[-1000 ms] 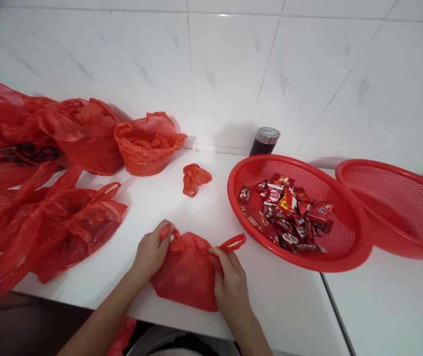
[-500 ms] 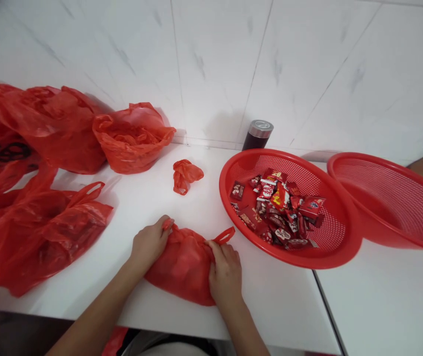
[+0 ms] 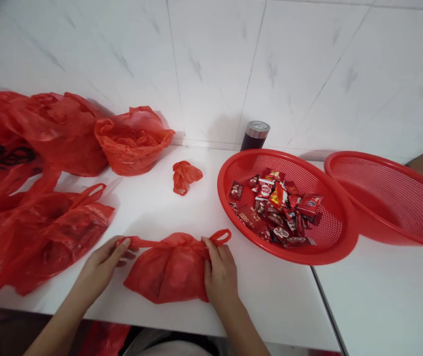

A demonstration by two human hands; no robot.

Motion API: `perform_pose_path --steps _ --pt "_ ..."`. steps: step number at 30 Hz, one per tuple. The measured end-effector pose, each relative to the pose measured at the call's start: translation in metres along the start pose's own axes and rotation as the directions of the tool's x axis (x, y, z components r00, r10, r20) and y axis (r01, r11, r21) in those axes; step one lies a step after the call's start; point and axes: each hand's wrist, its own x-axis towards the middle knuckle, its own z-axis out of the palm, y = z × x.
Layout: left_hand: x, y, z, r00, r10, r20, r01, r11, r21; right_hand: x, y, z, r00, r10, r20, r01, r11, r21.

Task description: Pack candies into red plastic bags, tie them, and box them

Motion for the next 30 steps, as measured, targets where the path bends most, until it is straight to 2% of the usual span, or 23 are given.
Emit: perform_pose_path --steps 2,3,4,5,6,7,8,9,11,13,16,19,22,25,28,30 --pt "-0.005 0.012 -0.01 0.98 0.091 -0.176 -0.089 0.996 0.019 0.0 -0.001 -0.002 0.999 -0.053 0.003 0.053 0.997 0.053" --pt "-0.008 0.022 -0.01 0.951 0.193 -0.24 -0.184 0.981 0.057 -0.001 -0.001 -0.003 0.998 -0.069 0.001 0.069 0.995 0.071" --pt "-0.01 0.033 -0.006 0.917 0.317 -0.243 -0.301 0.948 0.101 -0.002 -0.001 -0.004 0.997 -0.076 0.0 0.076 0.994 0.084" --pt "-0.011 0.045 0.002 0.883 0.435 -0.174 -0.416 0.899 0.137 -0.004 -0.001 -0.005 0.997 -0.077 -0.001 0.077 0.993 0.095" --pt "-0.012 0.056 0.012 0.857 0.515 -0.03 -0.507 0.852 0.135 -0.006 -0.001 -0.005 0.997 -0.077 -0.002 0.077 0.992 0.104" --pt "-0.012 0.065 0.023 0.834 0.536 0.132 -0.55 0.827 0.116 -0.008 -0.001 -0.006 0.997 -0.074 -0.004 0.074 0.991 0.114" --pt "-0.012 0.072 0.034 0.82 0.512 0.255 -0.549 0.829 0.102 -0.01 -0.001 -0.007 0.998 -0.068 -0.008 0.068 0.99 0.127" --pt "-0.011 0.076 0.042 0.815 0.475 0.333 -0.53 0.842 0.098 -0.011 -0.001 -0.008 0.998 -0.059 -0.008 0.06 0.988 0.142" --pt "-0.01 0.076 0.046 0.85 0.395 0.35 -0.455 0.884 0.106 -0.012 -0.001 -0.011 1.0 -0.02 0.001 0.02 0.982 0.188" --pt "-0.012 0.07 0.031 0.899 0.328 0.289 -0.369 0.924 0.1 -0.01 -0.002 -0.014 0.999 0.036 0.006 -0.037 0.968 0.248" --pt "-0.017 0.053 -0.011 0.961 0.219 0.169 -0.23 0.972 0.043 -0.005 -0.002 -0.016 0.994 0.108 0.001 -0.104 0.947 0.303" --pt "-0.016 0.029 -0.051 0.995 0.098 -0.025 -0.099 0.995 -0.016 -0.004 -0.003 -0.015 0.991 0.133 0.029 -0.135 0.935 0.326" --pt "-0.006 0.002 -0.075 0.977 -0.024 -0.211 0.055 0.988 0.141 -0.005 -0.003 -0.012 0.992 0.12 0.051 -0.13 0.926 0.356" --pt "0.006 -0.013 -0.082 0.944 -0.061 -0.324 0.166 0.937 0.307 -0.006 -0.002 -0.011 0.991 0.127 0.034 -0.131 0.928 0.349" --pt "0.009 -0.01 -0.077 0.884 0.107 -0.455 0.083 0.922 0.378 -0.006 -0.001 -0.01 0.99 0.141 0.026 -0.141 0.932 0.333" --pt "0.005 -0.001 -0.071 0.848 0.245 -0.469 -0.031 0.907 0.419 -0.005 0.0 -0.01 0.99 0.14 0.03 -0.142 0.933 0.33"
